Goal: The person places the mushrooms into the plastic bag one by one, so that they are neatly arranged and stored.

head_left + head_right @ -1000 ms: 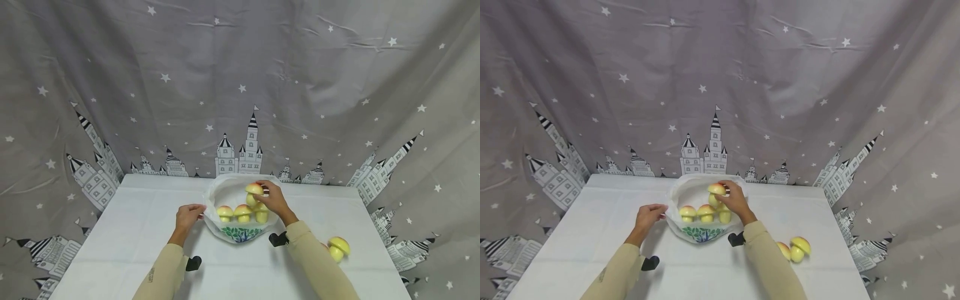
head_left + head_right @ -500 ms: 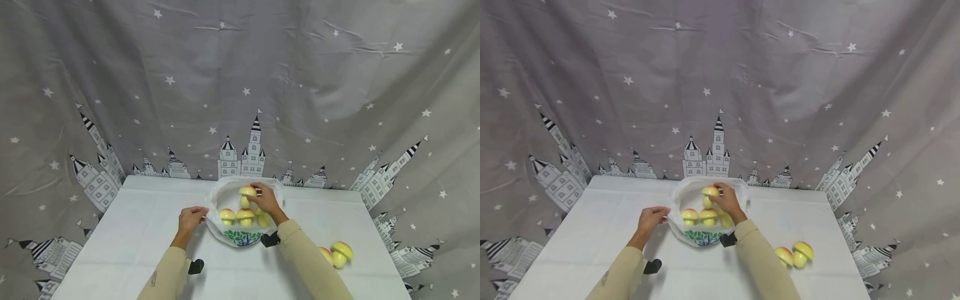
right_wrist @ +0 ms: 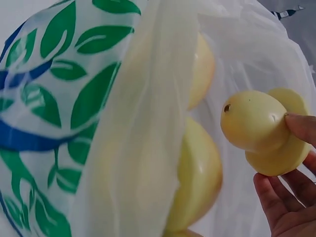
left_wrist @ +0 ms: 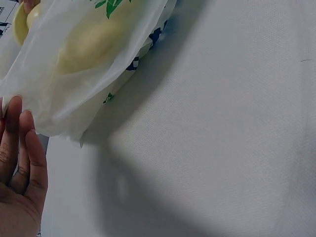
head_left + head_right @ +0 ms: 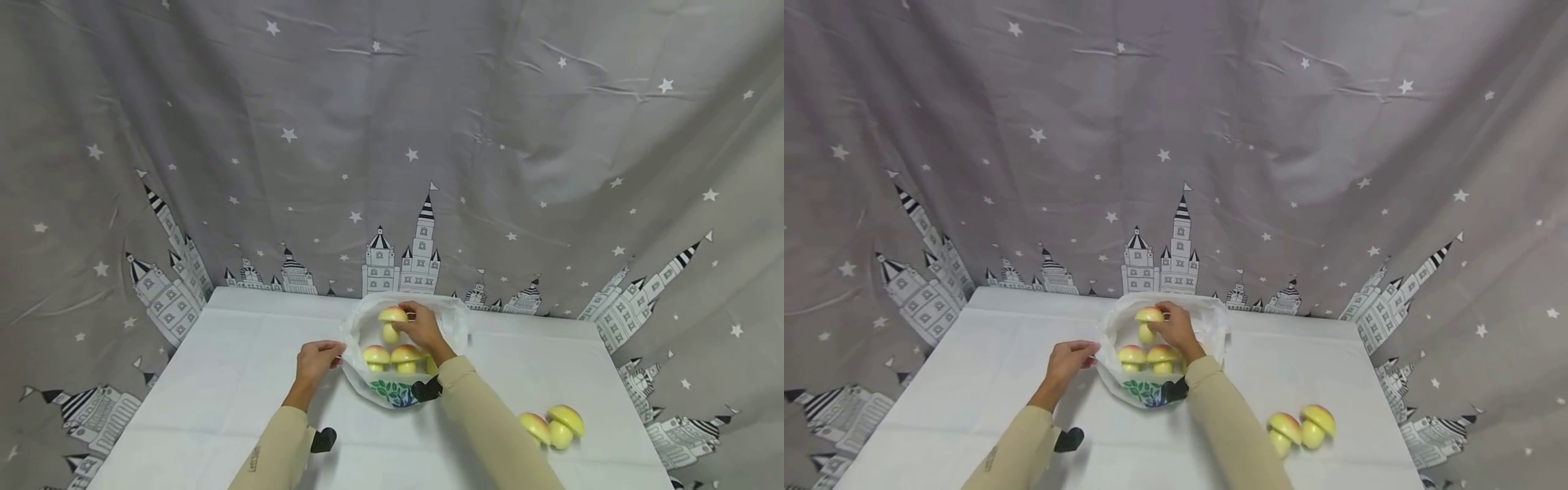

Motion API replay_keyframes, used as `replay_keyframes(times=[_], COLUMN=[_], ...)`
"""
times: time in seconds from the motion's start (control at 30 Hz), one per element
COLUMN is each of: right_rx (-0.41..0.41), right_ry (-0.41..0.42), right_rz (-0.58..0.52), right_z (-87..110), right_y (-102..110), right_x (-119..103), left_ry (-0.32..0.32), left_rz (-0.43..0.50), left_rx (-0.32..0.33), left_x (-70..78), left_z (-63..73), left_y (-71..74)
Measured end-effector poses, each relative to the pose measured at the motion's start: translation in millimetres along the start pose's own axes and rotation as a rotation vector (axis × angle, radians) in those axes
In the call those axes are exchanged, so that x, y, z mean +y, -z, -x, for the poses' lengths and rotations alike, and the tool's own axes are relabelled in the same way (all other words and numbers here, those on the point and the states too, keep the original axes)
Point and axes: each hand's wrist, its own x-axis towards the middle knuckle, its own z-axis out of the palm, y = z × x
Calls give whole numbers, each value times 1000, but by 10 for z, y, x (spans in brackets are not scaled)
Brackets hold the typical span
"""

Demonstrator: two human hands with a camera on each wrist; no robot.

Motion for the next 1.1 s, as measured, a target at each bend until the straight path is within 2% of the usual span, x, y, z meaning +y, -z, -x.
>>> replay_keyframes(times=[0.2, 0.37, 0.73, 1.1], right_rx=[26, 16, -1, -41], right_ry=[-53, -95, -121, -129], right_rz=[-24, -24, 64, 94], right_z=[-36, -79, -176, -176], right_y=[-112, -194, -316, -431], right_x=[-24, -2, 39, 66], left_ry=[4, 5, 16, -11], left_rz=[21, 25, 29, 44], left_rx=[10, 4, 2, -2], left_x=[0, -5, -22, -11], left_z=[23, 24, 27, 46], left_y=[20, 40, 61, 73])
